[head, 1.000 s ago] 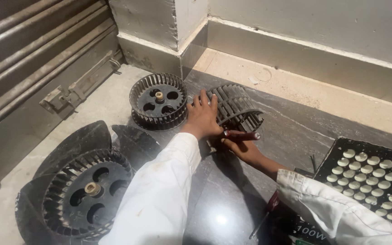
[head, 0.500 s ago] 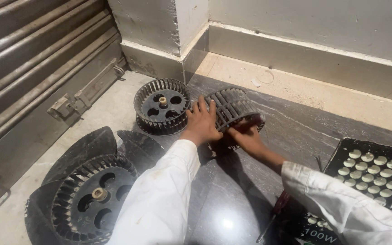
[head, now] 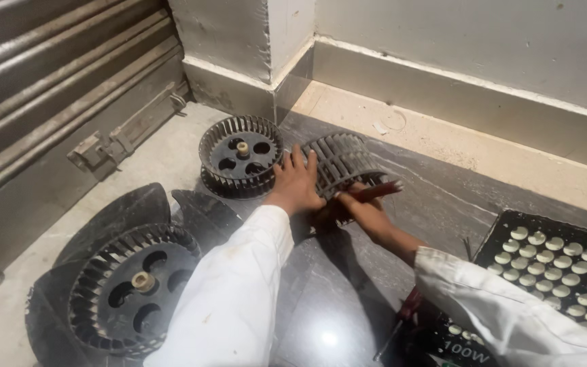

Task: The person is cleaning motor parts using a brush and a hammer. They are sitting on the floor, holding the motor part with one hand and using the brush and hammer with the other hand to clean the part.

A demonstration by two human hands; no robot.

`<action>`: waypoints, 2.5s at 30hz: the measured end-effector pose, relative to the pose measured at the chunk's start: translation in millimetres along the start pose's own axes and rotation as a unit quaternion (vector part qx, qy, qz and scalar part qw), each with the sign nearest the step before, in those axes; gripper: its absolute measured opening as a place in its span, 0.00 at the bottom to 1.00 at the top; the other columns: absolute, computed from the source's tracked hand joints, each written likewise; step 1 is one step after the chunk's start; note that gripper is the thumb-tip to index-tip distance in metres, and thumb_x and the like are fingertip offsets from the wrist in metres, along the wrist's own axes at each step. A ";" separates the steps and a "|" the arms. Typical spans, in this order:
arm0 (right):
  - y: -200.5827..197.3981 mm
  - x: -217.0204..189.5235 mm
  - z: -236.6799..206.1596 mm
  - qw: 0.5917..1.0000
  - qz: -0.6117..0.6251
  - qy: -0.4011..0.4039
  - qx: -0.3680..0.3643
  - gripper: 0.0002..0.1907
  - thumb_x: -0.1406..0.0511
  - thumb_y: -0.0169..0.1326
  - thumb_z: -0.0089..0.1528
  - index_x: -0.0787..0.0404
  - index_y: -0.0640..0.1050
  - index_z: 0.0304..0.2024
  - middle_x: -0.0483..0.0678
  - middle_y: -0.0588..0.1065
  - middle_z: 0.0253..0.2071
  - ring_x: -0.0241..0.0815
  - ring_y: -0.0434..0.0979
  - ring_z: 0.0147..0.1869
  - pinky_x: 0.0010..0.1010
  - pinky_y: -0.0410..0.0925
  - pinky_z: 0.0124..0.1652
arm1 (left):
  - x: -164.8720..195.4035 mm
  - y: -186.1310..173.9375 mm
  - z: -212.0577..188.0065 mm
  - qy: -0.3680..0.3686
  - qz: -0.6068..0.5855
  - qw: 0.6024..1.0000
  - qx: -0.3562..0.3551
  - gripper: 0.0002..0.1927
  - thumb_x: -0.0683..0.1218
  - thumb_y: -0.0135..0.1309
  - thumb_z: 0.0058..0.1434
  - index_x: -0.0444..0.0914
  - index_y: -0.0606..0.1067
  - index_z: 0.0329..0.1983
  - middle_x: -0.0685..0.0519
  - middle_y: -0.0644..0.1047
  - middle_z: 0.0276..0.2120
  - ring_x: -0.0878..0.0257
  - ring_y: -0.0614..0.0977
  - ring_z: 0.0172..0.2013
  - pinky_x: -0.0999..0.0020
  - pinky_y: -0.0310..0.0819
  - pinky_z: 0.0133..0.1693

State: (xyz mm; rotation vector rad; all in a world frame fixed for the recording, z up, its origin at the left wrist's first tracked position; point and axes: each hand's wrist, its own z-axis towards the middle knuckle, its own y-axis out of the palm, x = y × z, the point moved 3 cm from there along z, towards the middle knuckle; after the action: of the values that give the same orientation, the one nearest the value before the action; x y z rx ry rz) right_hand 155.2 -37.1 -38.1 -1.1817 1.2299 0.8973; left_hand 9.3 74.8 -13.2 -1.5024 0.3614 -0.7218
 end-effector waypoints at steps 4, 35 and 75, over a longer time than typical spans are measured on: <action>2.5 0.5 -7.5 0.996 -0.024 0.047 -0.073 0.21 0.61 0.52 0.63 0.63 0.72 0.57 0.52 0.77 0.50 0.45 0.78 0.53 0.35 0.72 0.52 | -3.4 0.8 0.0 0.002 -0.018 1.000 -0.025 0.66 0.64 0.68 0.43 0.33 0.43 0.74 0.26 0.39 0.71 0.26 0.44 0.69 0.29 0.44 0.64; -1.8 -2.1 -18.3 0.968 -0.165 -0.164 -0.089 0.23 0.61 0.56 0.63 0.68 0.74 0.57 0.56 0.79 0.47 0.48 0.80 0.47 0.39 0.73 0.46 | 13.0 -1.5 10.5 -0.014 0.028 0.999 -0.010 0.58 0.59 0.65 0.47 0.34 0.49 0.74 0.25 0.46 0.71 0.26 0.53 0.69 0.32 0.55 0.63; -21.9 -17.0 -9.1 0.982 -0.163 0.013 -0.092 0.26 0.64 0.57 0.59 0.60 0.77 0.60 0.51 0.80 0.51 0.45 0.81 0.50 0.36 0.75 0.47 | 6.1 -3.8 4.5 -0.017 0.019 0.999 -0.042 0.58 0.56 0.65 0.48 0.34 0.46 0.75 0.23 0.43 0.71 0.23 0.49 0.69 0.35 0.55 0.64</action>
State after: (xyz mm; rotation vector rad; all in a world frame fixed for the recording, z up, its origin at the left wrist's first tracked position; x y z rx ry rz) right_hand 171.7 -48.8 -17.1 -1.4961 0.9516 0.7607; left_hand 15.9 74.7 -7.9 -1.5812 0.3986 -0.6578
